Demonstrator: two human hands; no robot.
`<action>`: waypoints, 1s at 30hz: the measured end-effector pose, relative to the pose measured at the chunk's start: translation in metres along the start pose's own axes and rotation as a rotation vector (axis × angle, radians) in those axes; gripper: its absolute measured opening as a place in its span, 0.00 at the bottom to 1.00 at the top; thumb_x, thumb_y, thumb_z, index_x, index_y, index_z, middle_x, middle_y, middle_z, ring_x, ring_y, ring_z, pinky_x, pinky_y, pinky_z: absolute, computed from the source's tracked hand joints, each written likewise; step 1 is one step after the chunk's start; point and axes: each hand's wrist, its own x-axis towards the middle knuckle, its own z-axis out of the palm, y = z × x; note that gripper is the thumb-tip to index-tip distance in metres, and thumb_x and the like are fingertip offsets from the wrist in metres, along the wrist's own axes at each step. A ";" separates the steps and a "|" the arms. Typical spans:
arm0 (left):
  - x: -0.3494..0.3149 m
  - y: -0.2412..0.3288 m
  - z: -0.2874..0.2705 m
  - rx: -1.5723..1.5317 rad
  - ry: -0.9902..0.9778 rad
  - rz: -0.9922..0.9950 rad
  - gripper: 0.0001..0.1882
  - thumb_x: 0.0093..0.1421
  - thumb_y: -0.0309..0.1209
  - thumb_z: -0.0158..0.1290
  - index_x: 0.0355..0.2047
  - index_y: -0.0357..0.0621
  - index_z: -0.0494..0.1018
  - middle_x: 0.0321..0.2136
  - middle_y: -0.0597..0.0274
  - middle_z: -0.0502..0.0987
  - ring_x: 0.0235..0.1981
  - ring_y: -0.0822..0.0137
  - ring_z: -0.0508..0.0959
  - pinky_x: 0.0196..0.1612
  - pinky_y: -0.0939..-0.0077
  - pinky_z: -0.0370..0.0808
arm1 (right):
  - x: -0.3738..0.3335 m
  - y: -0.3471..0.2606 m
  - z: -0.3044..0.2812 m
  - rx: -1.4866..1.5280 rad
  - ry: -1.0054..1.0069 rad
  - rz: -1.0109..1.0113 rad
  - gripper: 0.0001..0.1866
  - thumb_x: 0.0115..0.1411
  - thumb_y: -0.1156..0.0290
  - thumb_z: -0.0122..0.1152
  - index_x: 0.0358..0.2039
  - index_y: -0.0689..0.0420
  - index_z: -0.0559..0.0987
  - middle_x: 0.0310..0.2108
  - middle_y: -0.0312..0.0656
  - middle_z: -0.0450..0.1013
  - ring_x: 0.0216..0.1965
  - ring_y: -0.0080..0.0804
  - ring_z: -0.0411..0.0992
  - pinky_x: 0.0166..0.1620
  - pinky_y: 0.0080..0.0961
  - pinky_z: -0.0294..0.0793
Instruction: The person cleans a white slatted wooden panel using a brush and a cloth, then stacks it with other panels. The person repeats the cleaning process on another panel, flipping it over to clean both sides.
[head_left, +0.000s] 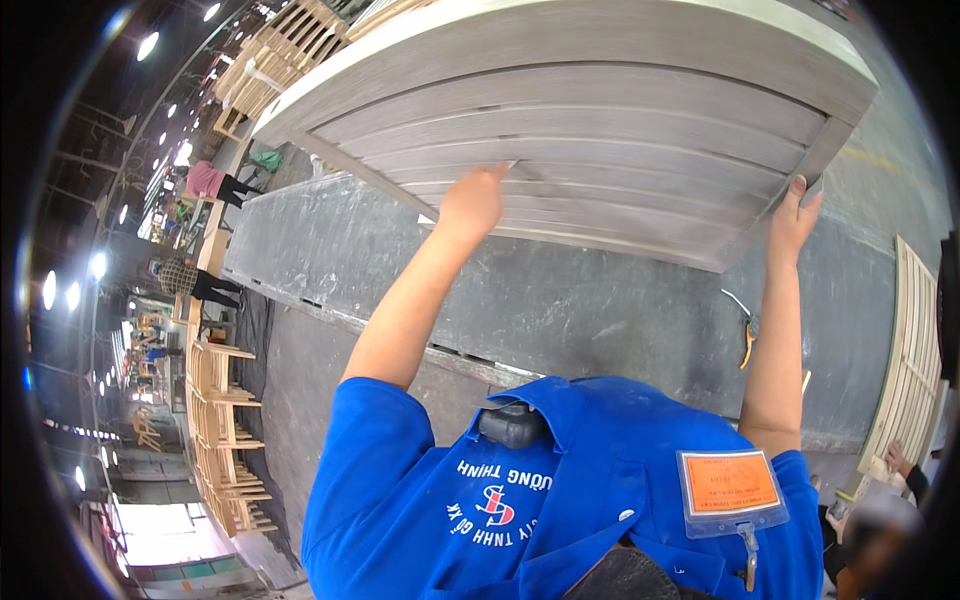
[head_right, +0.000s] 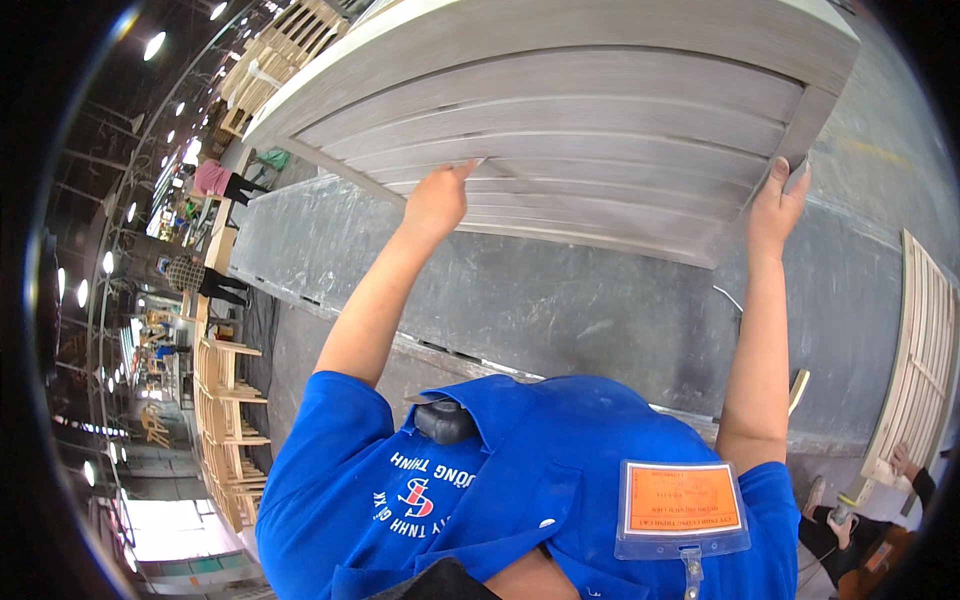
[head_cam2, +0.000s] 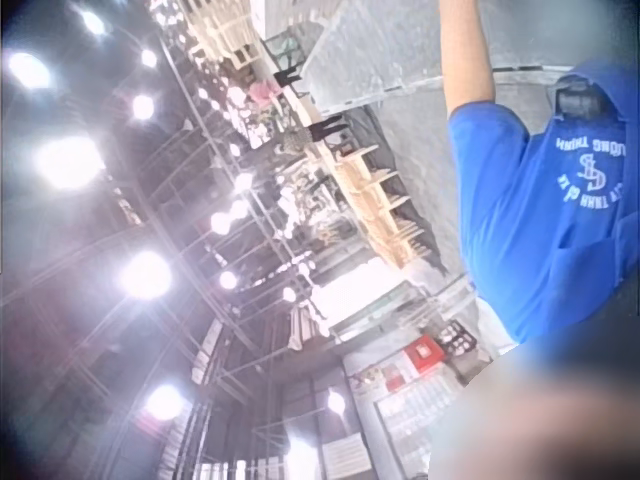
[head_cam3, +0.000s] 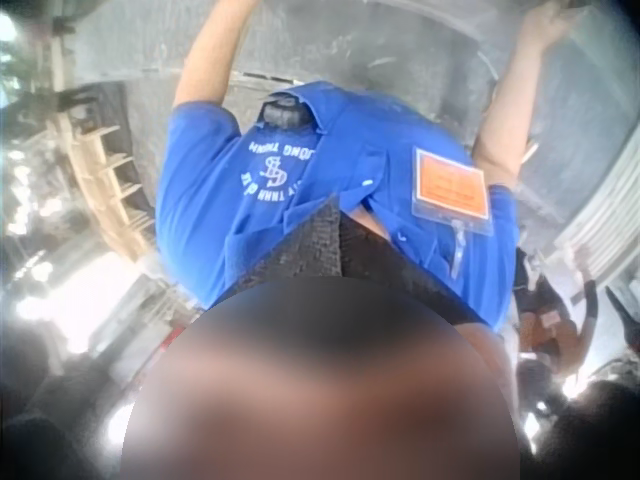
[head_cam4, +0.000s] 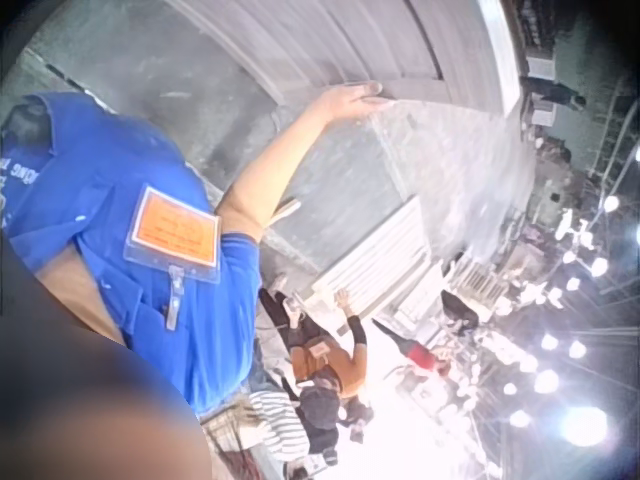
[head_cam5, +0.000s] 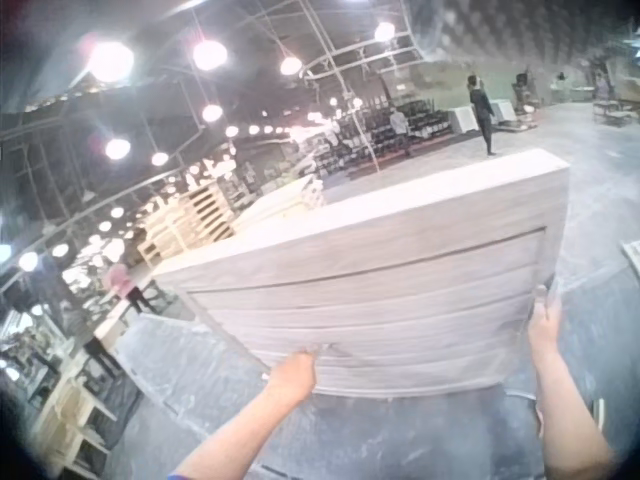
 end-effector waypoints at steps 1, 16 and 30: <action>-0.001 -0.004 0.000 -0.005 0.002 -0.034 0.23 0.52 0.21 0.41 0.49 0.47 0.70 0.34 0.45 0.74 0.36 0.47 0.75 0.38 0.56 0.73 | 0.000 0.001 0.000 -0.024 0.015 -0.019 0.30 0.62 0.52 0.47 0.52 0.66 0.64 0.48 0.50 0.67 0.50 0.37 0.65 0.53 0.29 0.60; -0.045 -0.115 -0.019 -0.356 0.341 -0.334 0.18 0.51 0.27 0.49 0.44 0.47 0.74 0.34 0.40 0.75 0.39 0.46 0.75 0.41 0.58 0.72 | 0.004 -0.001 -0.002 -0.073 -0.018 -0.049 0.30 0.63 0.52 0.46 0.54 0.66 0.62 0.50 0.49 0.65 0.51 0.35 0.62 0.54 0.29 0.58; 0.011 -0.189 -0.039 0.006 0.209 -0.503 0.15 0.54 0.31 0.43 0.40 0.47 0.75 0.36 0.46 0.75 0.40 0.47 0.75 0.44 0.56 0.72 | 0.001 -0.002 -0.005 -0.126 0.004 -0.052 0.28 0.63 0.51 0.44 0.49 0.67 0.65 0.46 0.48 0.67 0.47 0.35 0.64 0.51 0.29 0.61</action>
